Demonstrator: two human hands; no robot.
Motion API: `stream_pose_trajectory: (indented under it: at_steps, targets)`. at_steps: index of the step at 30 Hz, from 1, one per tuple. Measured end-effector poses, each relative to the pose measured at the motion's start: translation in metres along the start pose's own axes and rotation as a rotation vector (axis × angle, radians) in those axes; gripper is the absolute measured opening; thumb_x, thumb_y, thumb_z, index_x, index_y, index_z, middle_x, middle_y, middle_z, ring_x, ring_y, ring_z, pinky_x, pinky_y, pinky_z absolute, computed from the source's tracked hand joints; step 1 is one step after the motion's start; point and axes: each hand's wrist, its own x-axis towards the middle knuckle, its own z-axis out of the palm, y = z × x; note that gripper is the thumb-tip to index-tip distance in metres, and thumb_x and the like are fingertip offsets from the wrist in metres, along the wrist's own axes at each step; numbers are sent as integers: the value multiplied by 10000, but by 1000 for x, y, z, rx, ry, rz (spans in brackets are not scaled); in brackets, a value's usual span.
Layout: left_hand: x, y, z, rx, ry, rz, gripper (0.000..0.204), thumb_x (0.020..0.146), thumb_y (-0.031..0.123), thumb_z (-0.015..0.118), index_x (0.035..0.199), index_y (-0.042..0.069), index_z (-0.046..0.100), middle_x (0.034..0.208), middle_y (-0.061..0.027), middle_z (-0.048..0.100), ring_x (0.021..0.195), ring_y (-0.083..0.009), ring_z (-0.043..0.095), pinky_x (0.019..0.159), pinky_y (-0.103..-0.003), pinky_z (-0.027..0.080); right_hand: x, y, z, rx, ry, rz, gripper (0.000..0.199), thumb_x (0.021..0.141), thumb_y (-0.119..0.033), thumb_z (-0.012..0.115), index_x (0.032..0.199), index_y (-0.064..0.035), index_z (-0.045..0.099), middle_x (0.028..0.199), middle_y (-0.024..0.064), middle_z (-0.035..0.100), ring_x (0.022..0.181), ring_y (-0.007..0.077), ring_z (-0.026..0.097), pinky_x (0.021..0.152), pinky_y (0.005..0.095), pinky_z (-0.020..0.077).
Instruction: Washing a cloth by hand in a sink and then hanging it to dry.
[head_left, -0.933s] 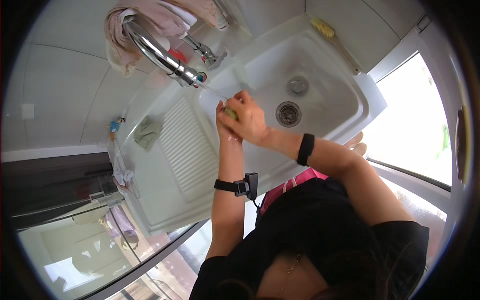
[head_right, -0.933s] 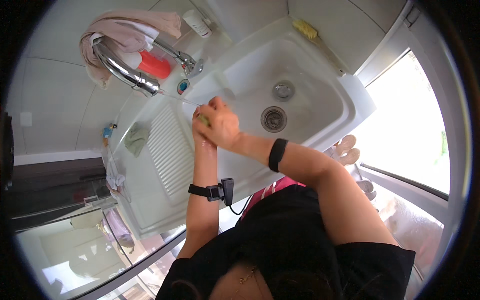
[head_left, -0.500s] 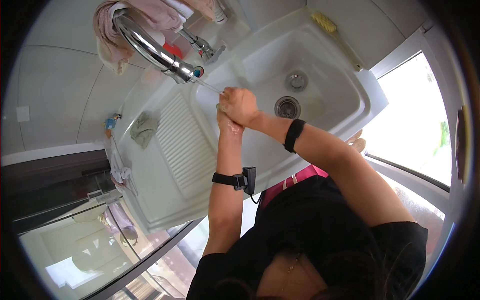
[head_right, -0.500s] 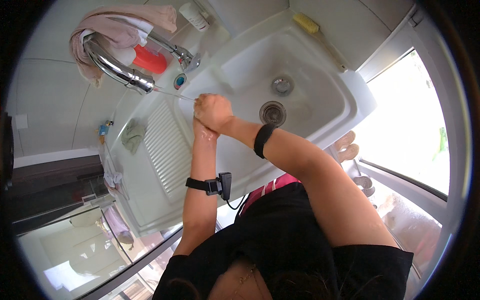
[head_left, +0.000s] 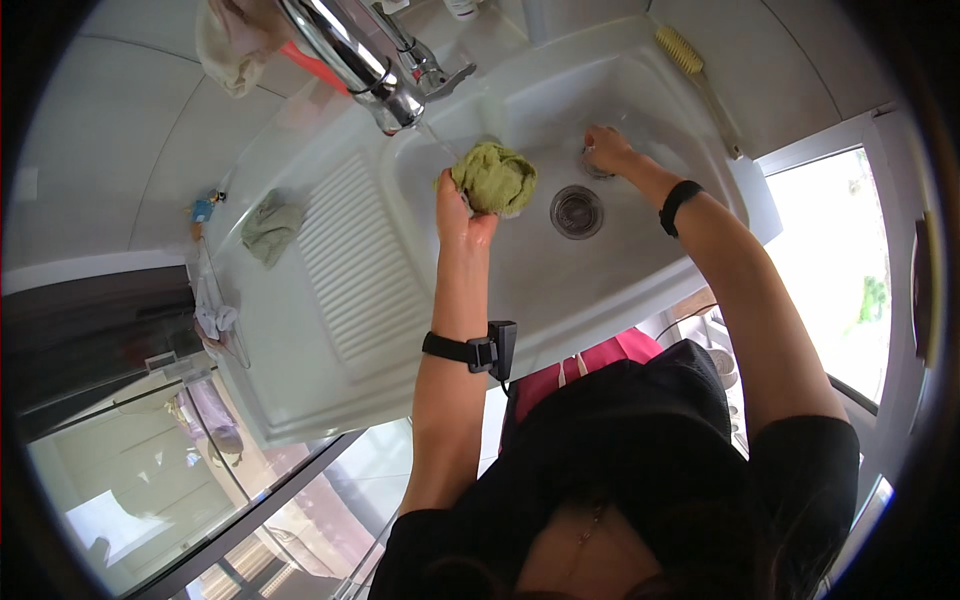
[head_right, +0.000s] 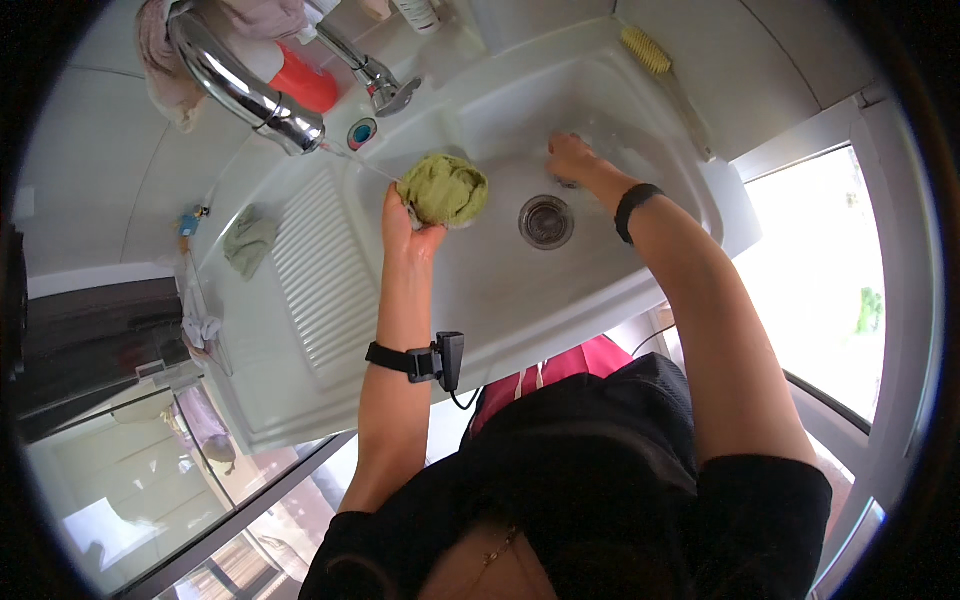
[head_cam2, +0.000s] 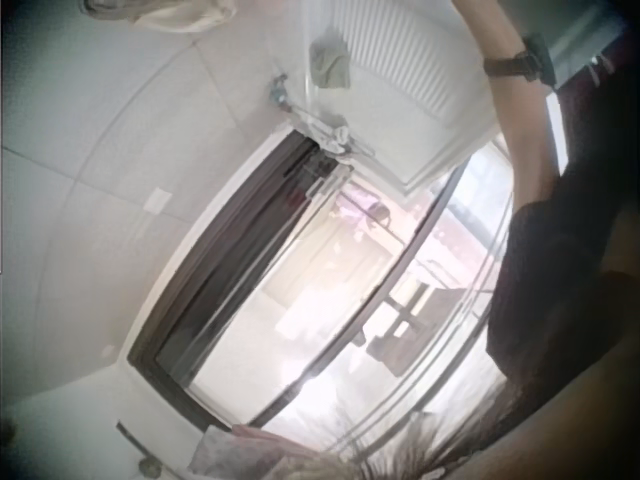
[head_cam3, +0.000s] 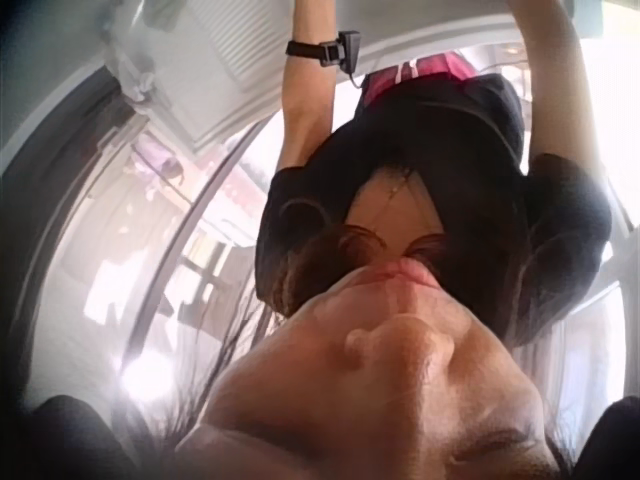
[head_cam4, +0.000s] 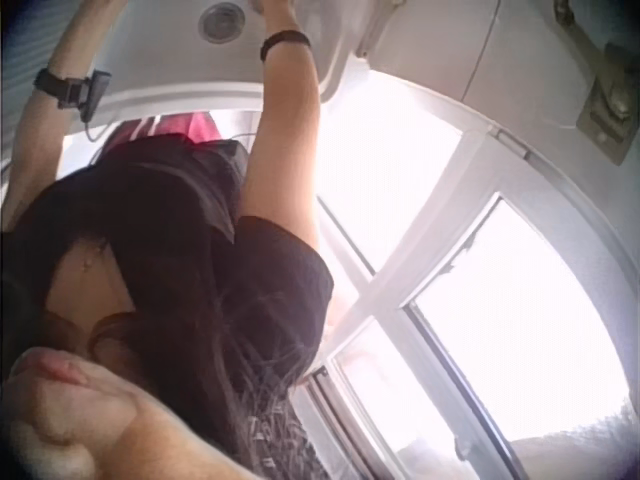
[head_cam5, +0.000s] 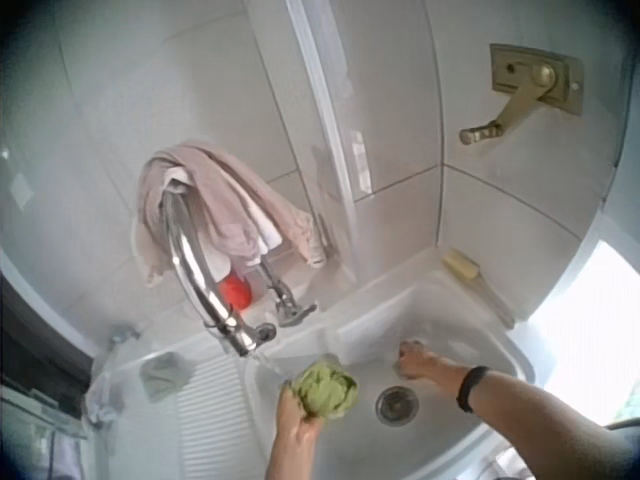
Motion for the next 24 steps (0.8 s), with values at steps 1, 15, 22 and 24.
stream_pose_trajectory:
  at_steps: [1, 15, 22, 24]
  targets:
    - [-2, 0, 2, -4, 2, -3, 307, 836, 232, 450, 1067, 37, 398, 1098, -72, 449, 1028, -216, 466, 882, -416, 409, 5, 6, 5, -186, 42, 2, 341, 732, -215, 616, 1015, -71, 493, 962, 167, 547, 904, 311, 526, 725, 350, 457]
    - [-8, -4, -7, -35, 47, -75, 252, 832, 199, 448, 988, 1, 458, 1011, -104, 501, 939, -230, 518, 819, -417, 459, 37, 50, 43, -516, -125, -155, 244, 764, -122, 570, 972, 4, 568, 1025, 153, 561, 906, 269, 561, 733, 342, 484]
    - [-6, -7, -15, -95, 73, -115, 252, 851, 195, 418, 1000, -5, 455, 1016, -106, 511, 942, -236, 522, 823, -429, 455, 1, 21, 23, -636, -720, 190, 201, 714, -126, 612, 837, 33, 604, 952, 161, 597, 837, 301, 590, 664, 364, 496]
    - [-1, -14, -17, -78, 78, -131, 295, 867, 253, 407, 1027, 15, 473, 1043, -107, 514, 976, -248, 500, 816, -435, 431, -8, 41, 52, -521, -599, 147, 201, 692, -133, 617, 810, 30, 609, 936, 161, 601, 822, 299, 592, 659, 368, 493]
